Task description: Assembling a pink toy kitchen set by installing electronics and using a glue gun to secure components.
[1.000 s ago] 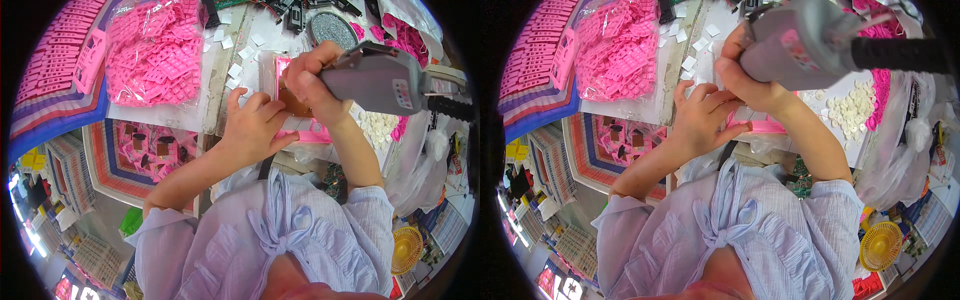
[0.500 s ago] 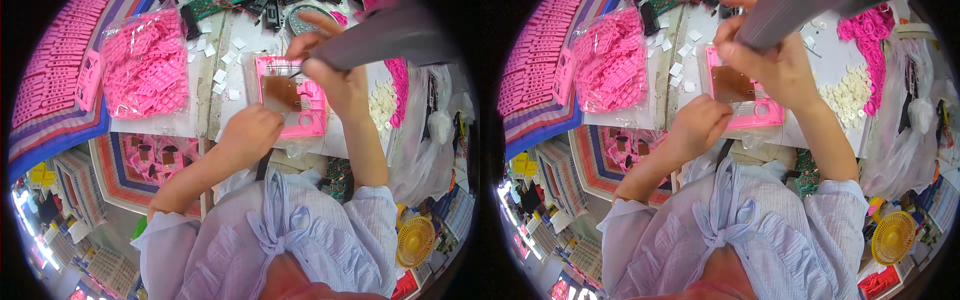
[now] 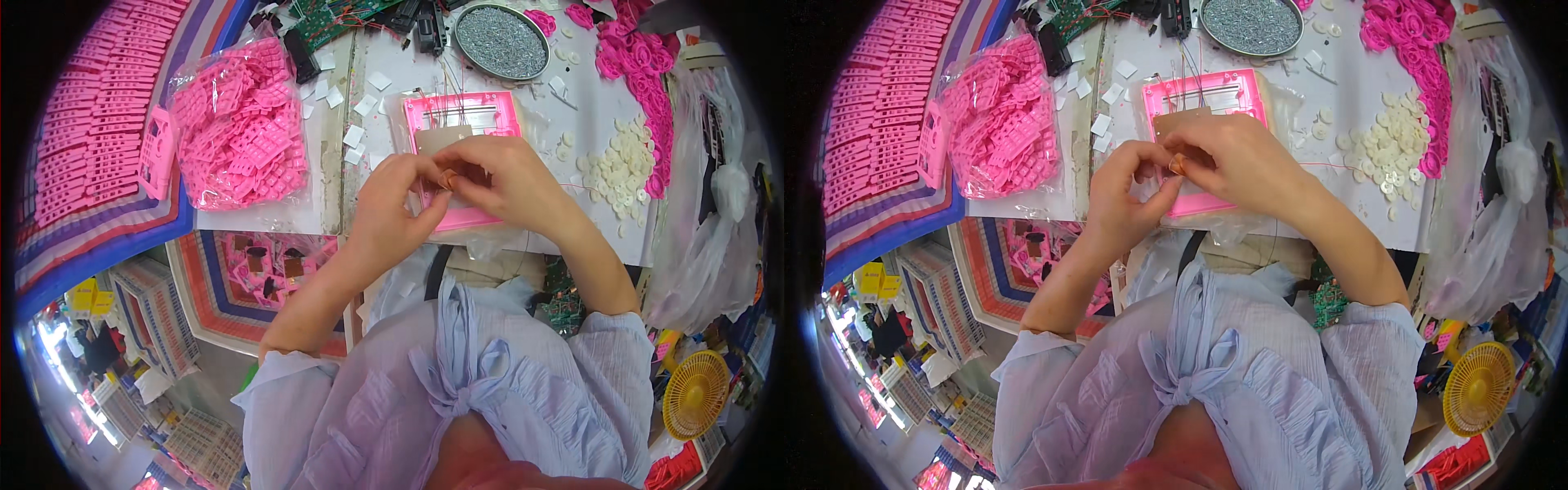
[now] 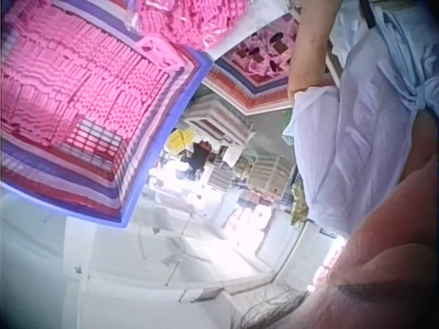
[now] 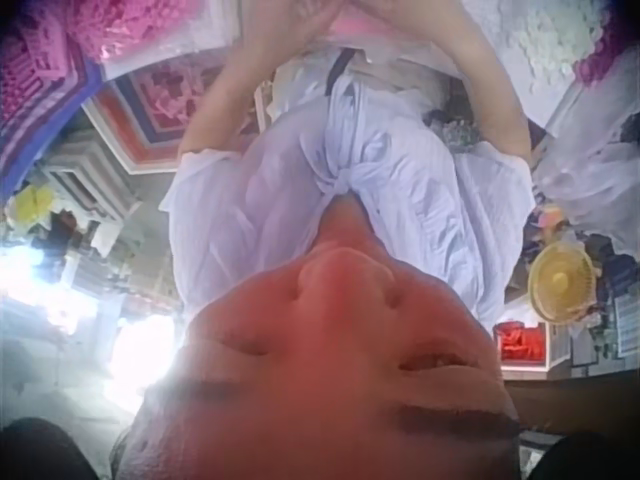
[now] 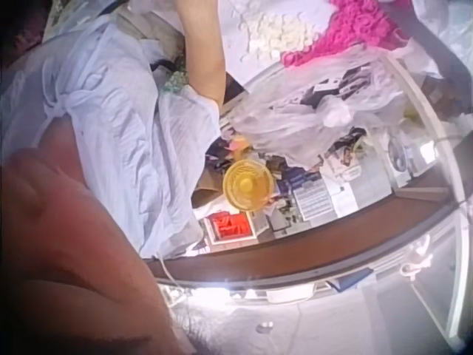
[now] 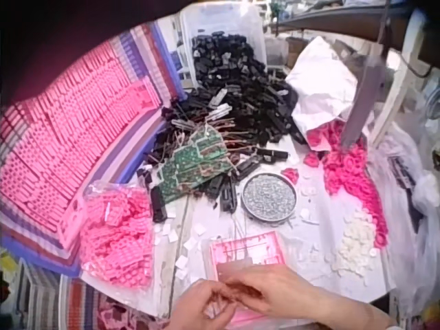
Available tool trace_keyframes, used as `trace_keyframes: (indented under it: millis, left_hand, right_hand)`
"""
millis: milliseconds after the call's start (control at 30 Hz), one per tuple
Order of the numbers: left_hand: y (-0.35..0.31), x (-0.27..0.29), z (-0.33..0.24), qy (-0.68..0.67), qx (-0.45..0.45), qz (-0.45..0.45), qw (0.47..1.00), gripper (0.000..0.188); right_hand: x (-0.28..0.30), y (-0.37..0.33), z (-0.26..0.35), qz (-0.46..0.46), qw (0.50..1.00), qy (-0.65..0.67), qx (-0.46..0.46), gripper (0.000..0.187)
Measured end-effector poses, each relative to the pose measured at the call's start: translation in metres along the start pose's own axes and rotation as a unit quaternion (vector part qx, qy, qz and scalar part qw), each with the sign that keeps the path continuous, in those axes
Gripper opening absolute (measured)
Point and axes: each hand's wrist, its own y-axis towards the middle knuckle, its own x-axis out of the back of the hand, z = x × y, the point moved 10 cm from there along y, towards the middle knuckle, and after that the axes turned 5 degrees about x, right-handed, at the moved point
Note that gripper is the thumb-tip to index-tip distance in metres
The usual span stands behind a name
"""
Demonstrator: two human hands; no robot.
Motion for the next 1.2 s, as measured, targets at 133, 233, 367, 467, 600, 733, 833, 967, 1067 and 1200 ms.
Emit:
trace_keyframes:
  millis: [133, 233, 367, 467, 600, 733, 833, 967, 1067, 1200]
  left_hand:
    - [0.003, 0.001, -0.002, 0.080, -0.066, -0.029, 0.994, 0.018]
    - [0.004, -0.004, -0.009, 0.136, -0.122, -0.017, 0.983, 0.019]
    - [0.003, -0.010, -0.011, 0.171, -0.113, -0.036, 0.978, 0.015]
    - [0.003, -0.013, -0.012, 0.187, -0.119, -0.047, 0.974, 0.015]
    - [0.003, -0.015, -0.013, 0.198, -0.137, -0.038, 0.970, 0.015]
    - [0.003, -0.007, -0.010, 0.175, -0.095, -0.023, 0.980, 0.015]
    - [0.002, -0.001, -0.013, 0.160, -0.085, -0.040, 0.983, 0.014]
    - [0.001, 0.000, -0.008, 0.156, -0.084, -0.050, 0.983, 0.013]
    - [0.001, 0.000, -0.008, 0.151, -0.077, -0.042, 0.985, 0.013]
    - [0.002, 0.000, -0.007, 0.154, -0.079, -0.046, 0.984, 0.014]
  right_hand:
    - [-0.001, -0.010, -0.020, -0.024, 0.995, 0.040, -0.087, 0.015]
    - [-0.001, -0.018, -0.033, -0.025, 0.988, 0.071, -0.136, 0.012]
    - [-0.005, -0.022, -0.039, -0.024, 0.976, 0.127, -0.176, 0.012]
    - [-0.006, -0.021, -0.041, -0.045, 0.969, 0.163, -0.177, 0.014]
    - [-0.007, -0.022, -0.044, -0.052, 0.961, 0.196, -0.188, 0.015]
    - [-0.004, -0.022, -0.045, -0.063, 0.958, 0.196, -0.200, 0.014]
    - [-0.006, -0.023, -0.043, -0.076, 0.956, 0.208, -0.191, 0.013]
    - [-0.006, -0.021, -0.042, -0.065, 0.957, 0.212, -0.188, 0.012]
    - [-0.006, -0.022, -0.043, -0.063, 0.961, 0.198, -0.182, 0.012]
    - [-0.006, -0.021, -0.043, -0.064, 0.965, 0.184, -0.178, 0.011]
